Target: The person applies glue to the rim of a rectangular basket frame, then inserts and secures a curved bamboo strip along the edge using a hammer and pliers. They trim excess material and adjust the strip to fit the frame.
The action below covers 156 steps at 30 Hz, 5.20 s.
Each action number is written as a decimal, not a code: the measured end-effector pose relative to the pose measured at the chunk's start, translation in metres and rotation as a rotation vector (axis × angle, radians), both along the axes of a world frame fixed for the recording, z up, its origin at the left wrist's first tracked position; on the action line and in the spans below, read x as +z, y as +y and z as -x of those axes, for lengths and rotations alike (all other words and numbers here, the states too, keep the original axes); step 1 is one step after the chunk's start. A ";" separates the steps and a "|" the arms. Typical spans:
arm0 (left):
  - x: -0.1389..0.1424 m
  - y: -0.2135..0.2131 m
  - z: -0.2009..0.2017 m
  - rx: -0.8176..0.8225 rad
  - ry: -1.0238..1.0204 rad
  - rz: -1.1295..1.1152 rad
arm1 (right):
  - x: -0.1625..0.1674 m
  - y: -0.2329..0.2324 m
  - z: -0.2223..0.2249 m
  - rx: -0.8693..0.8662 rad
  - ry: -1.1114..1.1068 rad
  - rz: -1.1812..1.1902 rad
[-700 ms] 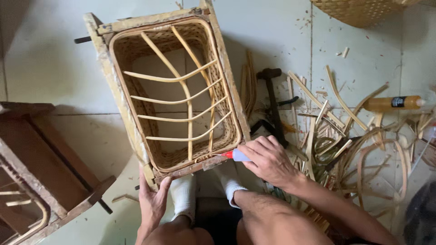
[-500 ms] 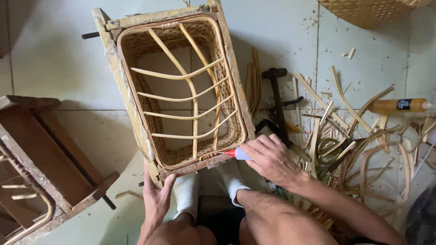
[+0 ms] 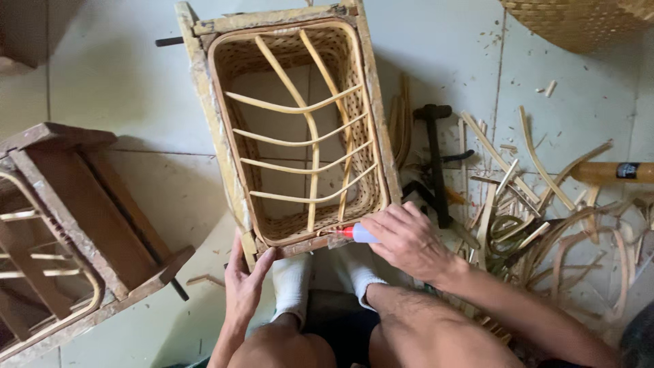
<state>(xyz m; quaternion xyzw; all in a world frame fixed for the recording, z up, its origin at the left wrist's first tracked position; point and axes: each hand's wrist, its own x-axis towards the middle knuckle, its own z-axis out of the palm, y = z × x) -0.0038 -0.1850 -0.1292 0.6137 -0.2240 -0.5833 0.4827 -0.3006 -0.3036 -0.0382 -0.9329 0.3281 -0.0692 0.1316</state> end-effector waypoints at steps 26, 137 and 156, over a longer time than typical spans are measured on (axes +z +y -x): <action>0.020 0.038 -0.077 0.053 0.100 0.016 | 0.017 0.031 -0.133 0.204 -0.004 -0.001; -0.016 -0.169 -0.087 0.434 -0.112 0.053 | -0.068 -0.324 -0.246 0.455 -0.360 0.356; -0.014 -0.172 -0.091 0.406 -0.082 0.028 | -0.066 -0.364 -0.244 0.299 -0.321 0.475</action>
